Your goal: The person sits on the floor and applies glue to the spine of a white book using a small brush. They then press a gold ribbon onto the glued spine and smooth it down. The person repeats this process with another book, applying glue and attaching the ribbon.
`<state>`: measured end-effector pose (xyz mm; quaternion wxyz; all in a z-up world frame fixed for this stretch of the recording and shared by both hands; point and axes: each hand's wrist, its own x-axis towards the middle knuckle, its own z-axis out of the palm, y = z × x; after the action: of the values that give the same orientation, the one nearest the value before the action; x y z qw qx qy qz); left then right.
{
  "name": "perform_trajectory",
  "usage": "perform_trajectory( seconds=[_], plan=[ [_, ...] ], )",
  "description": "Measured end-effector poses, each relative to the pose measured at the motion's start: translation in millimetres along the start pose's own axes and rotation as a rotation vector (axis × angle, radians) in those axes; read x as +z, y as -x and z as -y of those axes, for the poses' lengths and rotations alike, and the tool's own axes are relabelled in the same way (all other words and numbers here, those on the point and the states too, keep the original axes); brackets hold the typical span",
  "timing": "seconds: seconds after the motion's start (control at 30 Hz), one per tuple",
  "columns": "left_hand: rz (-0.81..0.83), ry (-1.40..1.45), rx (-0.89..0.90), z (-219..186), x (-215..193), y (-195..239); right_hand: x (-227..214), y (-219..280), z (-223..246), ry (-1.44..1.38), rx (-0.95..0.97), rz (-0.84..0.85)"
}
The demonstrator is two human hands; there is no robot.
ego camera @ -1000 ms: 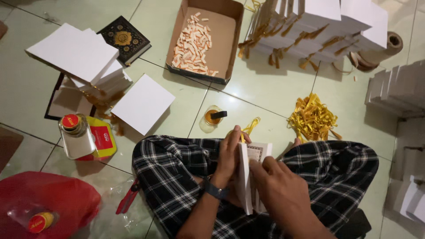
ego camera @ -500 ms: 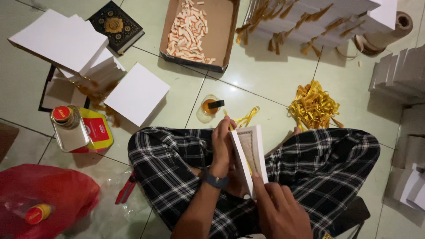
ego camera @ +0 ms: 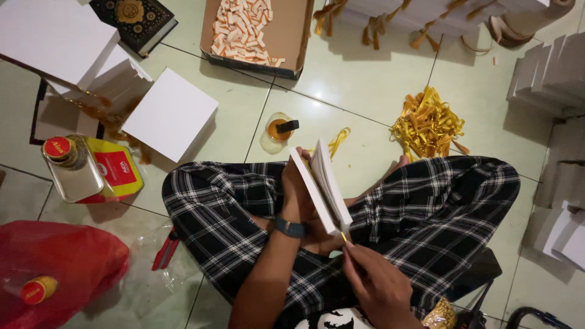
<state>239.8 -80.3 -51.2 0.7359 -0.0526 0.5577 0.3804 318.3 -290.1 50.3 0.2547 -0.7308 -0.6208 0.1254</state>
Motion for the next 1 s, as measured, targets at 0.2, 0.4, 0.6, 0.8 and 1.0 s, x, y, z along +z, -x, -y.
perform_trajectory(
  seconds=[0.2,0.4,0.6,0.8,1.0],
  plan=[
    [0.131,0.212,-0.096,31,-34,-58,12,3,-12,-0.080,0.052,0.017],
    [0.220,0.231,-0.121,19,-24,-44,32,11,-34,-0.116,0.203,0.074],
    [0.314,0.250,-0.134,6,-20,-25,6,-32,-32,-0.491,0.159,0.250],
    [0.392,0.259,-0.152,2,-13,-3,8,-93,-9,-0.917,0.828,0.201],
    [0.622,0.234,-0.229,-14,-12,24,56,-138,-35,-1.202,0.999,0.459]
  ],
)
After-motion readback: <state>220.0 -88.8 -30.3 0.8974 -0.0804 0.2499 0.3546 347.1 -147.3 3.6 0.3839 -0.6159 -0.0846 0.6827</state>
